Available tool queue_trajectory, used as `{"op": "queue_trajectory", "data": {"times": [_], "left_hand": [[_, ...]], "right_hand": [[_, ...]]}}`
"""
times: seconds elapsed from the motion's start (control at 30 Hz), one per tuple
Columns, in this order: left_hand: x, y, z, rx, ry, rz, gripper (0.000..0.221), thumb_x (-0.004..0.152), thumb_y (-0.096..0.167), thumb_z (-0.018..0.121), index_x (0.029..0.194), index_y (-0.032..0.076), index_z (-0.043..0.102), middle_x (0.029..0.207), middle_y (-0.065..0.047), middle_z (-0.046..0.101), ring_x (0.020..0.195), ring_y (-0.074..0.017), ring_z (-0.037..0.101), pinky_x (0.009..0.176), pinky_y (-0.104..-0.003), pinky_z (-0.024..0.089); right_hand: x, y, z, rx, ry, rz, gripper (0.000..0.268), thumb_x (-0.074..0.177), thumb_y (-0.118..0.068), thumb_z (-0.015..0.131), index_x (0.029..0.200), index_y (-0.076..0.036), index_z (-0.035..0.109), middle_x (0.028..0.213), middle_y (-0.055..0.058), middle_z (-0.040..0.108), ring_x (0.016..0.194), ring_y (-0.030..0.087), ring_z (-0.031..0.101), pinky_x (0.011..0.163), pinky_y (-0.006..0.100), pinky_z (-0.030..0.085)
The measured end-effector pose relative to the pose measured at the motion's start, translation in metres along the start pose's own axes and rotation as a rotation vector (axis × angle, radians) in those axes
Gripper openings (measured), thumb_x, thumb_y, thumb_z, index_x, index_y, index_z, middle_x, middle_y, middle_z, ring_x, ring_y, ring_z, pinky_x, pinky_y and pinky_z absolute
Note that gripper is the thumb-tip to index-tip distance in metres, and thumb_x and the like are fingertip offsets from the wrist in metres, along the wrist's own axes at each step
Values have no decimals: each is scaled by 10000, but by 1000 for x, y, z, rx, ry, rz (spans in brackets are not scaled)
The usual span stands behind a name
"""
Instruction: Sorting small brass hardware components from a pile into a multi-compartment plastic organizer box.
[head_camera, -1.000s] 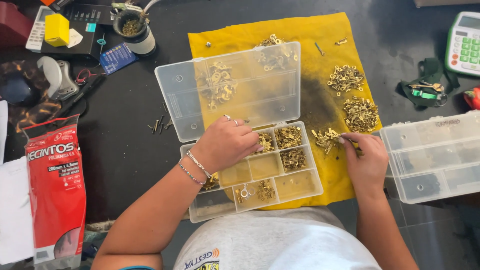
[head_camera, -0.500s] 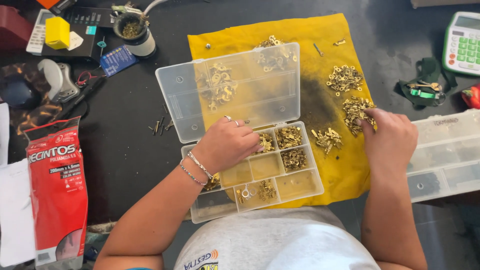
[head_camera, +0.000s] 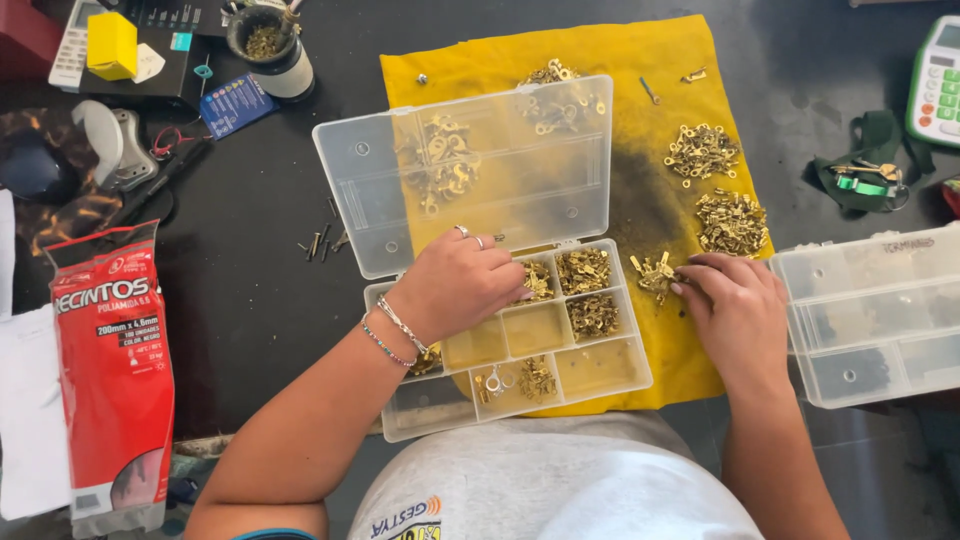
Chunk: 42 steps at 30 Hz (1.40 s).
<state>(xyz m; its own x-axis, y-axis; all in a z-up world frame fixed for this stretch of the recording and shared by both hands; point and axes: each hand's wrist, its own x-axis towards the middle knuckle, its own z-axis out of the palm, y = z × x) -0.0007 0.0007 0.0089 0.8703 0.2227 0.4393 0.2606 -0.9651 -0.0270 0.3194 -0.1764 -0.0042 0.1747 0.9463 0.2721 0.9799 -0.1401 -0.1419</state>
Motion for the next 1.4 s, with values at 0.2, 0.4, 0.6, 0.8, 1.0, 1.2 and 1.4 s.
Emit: {"op": "queue_trajectory", "data": {"times": [0.2,0.4,0.6,0.8,1.0,1.2,1.4], "left_hand": [[0,0,1,-9,2,3,417,966,405,771,706,202,516,647,73,550,642,-176,556,560,-330,384],[-1,0,2,-7,-4,1,417,984,402,754,719,205,499,648,72,547,657,-174,588,563,-326,388],[1,1,-3,-91,32,-12,315,1010,409,696,830,199,547,685,40,560,691,-182,578,570,-335,390],[-2,3,2,-59,154,-90,360,992,581,518,904,233,550,756,63,546,799,-139,606,713,-321,473],[-12,-1,20,-27,149,-101,449,916,684,532,864,238,553,739,77,549,795,-134,593,736,-328,474],[-14,-2,23,-48,136,-112,448,901,686,542,843,242,561,735,74,564,799,-137,604,733,-339,477],[-14,-3,26,-40,131,-105,460,874,695,564,835,236,549,736,63,562,807,-141,610,737,-343,479]], "right_hand": [[0,0,-4,125,48,41,146,1015,-121,729,1125,-53,796,1084,83,783,1011,280,696,907,393,539],[2,-11,-16,384,-26,233,168,1023,-166,701,1156,-101,781,1111,58,769,1036,203,700,883,328,517],[24,-56,-33,528,9,-12,100,957,-120,763,1037,-64,782,986,70,771,908,193,709,781,312,550],[60,-106,-9,589,137,-347,161,868,-85,814,1026,-115,794,906,61,775,868,292,735,808,416,585],[65,-104,13,593,42,-388,157,850,-80,801,1004,-105,783,862,70,768,849,285,738,761,432,590],[68,-99,15,609,24,-355,193,840,-110,816,1024,-164,801,847,-5,777,833,220,735,750,384,591],[68,-102,23,612,32,-391,229,841,-103,814,1065,-147,794,845,30,778,823,240,740,743,402,598]]}}
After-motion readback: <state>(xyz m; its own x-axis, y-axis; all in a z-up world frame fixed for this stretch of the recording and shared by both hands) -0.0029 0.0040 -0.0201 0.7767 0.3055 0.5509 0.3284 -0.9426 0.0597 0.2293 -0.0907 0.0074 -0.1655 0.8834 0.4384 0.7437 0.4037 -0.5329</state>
